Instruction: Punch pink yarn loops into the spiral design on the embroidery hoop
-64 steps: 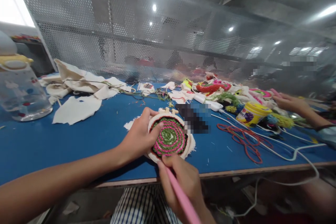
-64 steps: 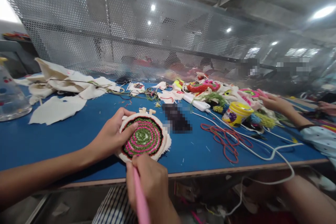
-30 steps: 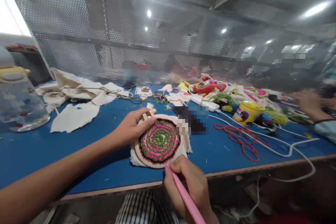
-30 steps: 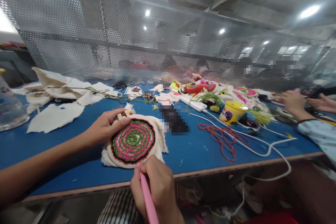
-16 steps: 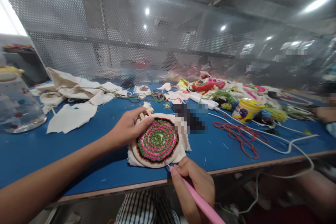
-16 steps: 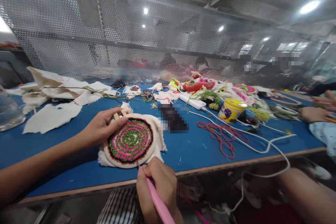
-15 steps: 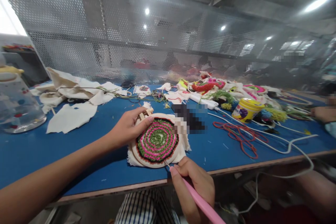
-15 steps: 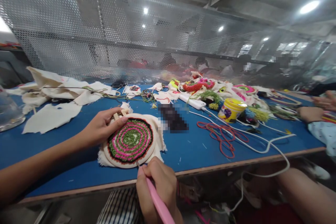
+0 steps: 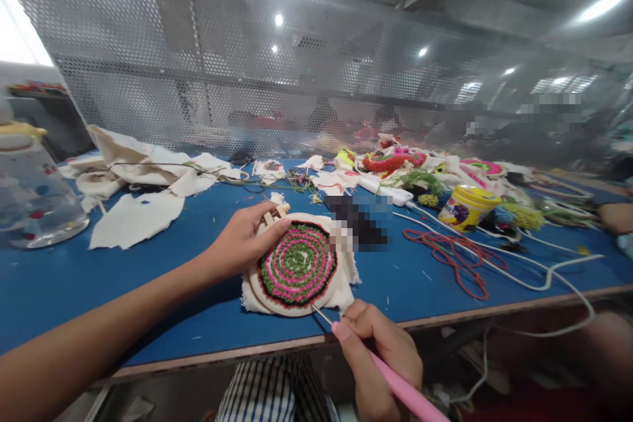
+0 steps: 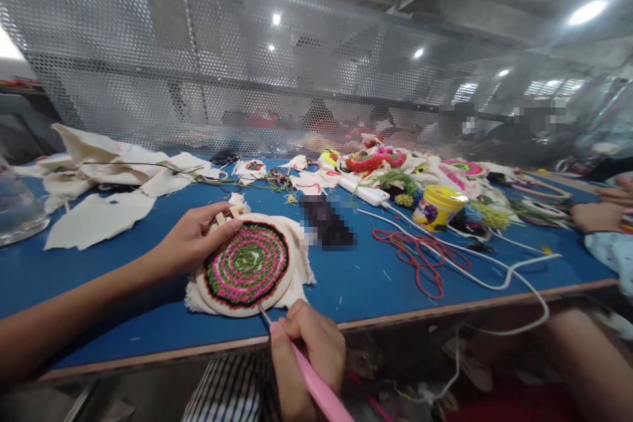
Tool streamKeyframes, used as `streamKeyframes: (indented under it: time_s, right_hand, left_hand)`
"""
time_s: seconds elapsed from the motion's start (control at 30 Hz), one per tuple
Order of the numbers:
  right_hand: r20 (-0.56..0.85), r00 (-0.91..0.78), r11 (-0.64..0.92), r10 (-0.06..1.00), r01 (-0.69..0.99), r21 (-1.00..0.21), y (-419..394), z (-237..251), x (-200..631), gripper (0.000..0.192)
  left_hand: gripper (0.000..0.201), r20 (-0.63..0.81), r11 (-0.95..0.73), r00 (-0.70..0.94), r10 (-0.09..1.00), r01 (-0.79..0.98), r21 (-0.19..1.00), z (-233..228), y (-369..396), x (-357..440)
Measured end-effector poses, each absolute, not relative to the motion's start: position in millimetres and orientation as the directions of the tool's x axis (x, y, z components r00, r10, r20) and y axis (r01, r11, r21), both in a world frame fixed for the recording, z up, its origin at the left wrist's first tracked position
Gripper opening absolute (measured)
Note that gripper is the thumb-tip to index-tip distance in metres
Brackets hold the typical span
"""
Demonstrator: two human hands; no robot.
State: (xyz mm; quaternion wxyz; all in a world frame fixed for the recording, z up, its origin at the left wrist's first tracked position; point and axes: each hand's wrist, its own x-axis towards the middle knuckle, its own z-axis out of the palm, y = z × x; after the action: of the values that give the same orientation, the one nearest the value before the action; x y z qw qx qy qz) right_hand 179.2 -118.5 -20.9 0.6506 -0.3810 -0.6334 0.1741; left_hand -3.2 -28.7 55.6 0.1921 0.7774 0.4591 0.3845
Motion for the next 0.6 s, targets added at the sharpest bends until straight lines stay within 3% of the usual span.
streamKeyframes:
  time_s: [0.23,0.47,0.6]
  right_hand:
    - [0.661,0.187,0.629,0.726,0.208,-0.749,-120,-23,178,0.032]
    - [0.699,-0.032,0.667,0.714,0.331,-0.667,-118,-18,182,0.029]
    - [0.713,-0.202,0.704,0.671,0.473,-0.53,-114,-10,177,0.018]
  left_hand:
    - [0.03,0.426,-0.509,0.283,0.859,0.557,0.657,56,-28,-3]
    - [0.029,0.408,-0.487,0.266,0.873,0.523,0.7,54,-27,-2]
    - [0.03,0.4,-0.461,0.231,0.887,0.477,0.748,52,-27,-1]
